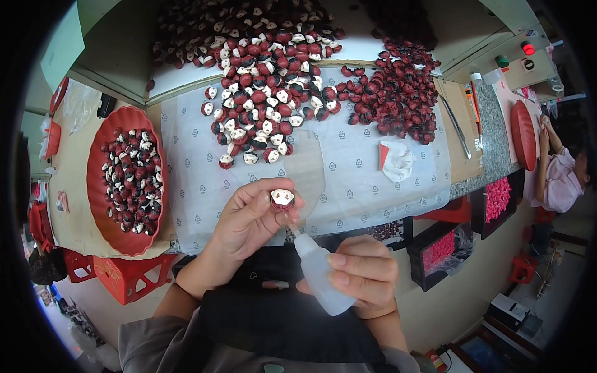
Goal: The person assembles craft figurines by applying glue from a bottle onto figurine heads and attaching caps to them by hand, occasionally sorting pieces on the table.
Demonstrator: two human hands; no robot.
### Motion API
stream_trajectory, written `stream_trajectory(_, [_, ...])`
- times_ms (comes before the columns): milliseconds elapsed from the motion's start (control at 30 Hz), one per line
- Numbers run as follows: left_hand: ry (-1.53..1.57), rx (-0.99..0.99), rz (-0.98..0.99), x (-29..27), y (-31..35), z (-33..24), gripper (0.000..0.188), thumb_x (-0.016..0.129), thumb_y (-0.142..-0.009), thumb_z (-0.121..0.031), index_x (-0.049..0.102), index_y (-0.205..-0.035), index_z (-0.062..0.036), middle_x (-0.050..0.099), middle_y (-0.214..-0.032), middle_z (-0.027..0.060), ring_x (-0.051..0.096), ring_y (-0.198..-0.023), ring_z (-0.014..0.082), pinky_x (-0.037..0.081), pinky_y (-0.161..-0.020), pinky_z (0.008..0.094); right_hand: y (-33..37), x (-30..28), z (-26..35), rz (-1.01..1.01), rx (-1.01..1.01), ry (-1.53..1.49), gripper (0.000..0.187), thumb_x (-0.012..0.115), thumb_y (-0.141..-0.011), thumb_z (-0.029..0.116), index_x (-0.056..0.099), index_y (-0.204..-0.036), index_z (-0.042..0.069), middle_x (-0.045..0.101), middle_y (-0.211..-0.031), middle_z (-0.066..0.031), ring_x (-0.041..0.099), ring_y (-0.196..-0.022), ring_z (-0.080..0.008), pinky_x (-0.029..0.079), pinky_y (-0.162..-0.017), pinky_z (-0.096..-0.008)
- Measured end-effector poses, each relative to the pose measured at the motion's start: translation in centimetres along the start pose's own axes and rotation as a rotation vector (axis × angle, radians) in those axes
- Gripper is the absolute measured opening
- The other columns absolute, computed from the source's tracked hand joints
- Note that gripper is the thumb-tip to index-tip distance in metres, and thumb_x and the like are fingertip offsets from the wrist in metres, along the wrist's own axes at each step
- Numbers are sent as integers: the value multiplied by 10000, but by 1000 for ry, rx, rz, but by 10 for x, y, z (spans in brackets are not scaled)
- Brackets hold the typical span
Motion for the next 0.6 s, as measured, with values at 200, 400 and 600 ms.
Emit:
stream_trajectory(200, [-52, 4, -119, -7, 1, -1, 333, 483, -845, -192, 474, -1098, 26, 557, -971, 179, 569, -851, 218, 457, -772, 316, 1, 0, -2, -31, -13, 12, 450, 751, -613, 189, 433, -911, 75, 447, -840, -53, 426, -591, -136, 394, -469, -217])
stream_trajectory(400, [-44, 6, -120, -7, 1, 1, 336, 499, -837, -190, 479, -1095, 24, 558, -973, 182, 572, -849, 215, 464, -776, 325, 0, -4, -2, -53, -29, 64, 455, 752, -609, 193, 441, -919, 73, 456, -849, -55, 429, -591, -136, 388, -471, -214])
stream_trajectory(600, [-20, 40, -35, -6, 0, -1, 322, 474, -851, -144, 463, -1122, 29, 544, -1034, 177, 555, -904, 182, 436, -826, 292, 3, -2, -2, -51, -33, 64, 458, 748, -615, 197, 436, -930, 81, 456, -862, -49, 426, -591, -134, 387, -470, -214])
Point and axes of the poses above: each hand's wrist, its own y-axis away from the middle knuckle, its own x-axis out of the palm, z = x × y, the point moved 9 cm from there along -y, towards the middle knuckle
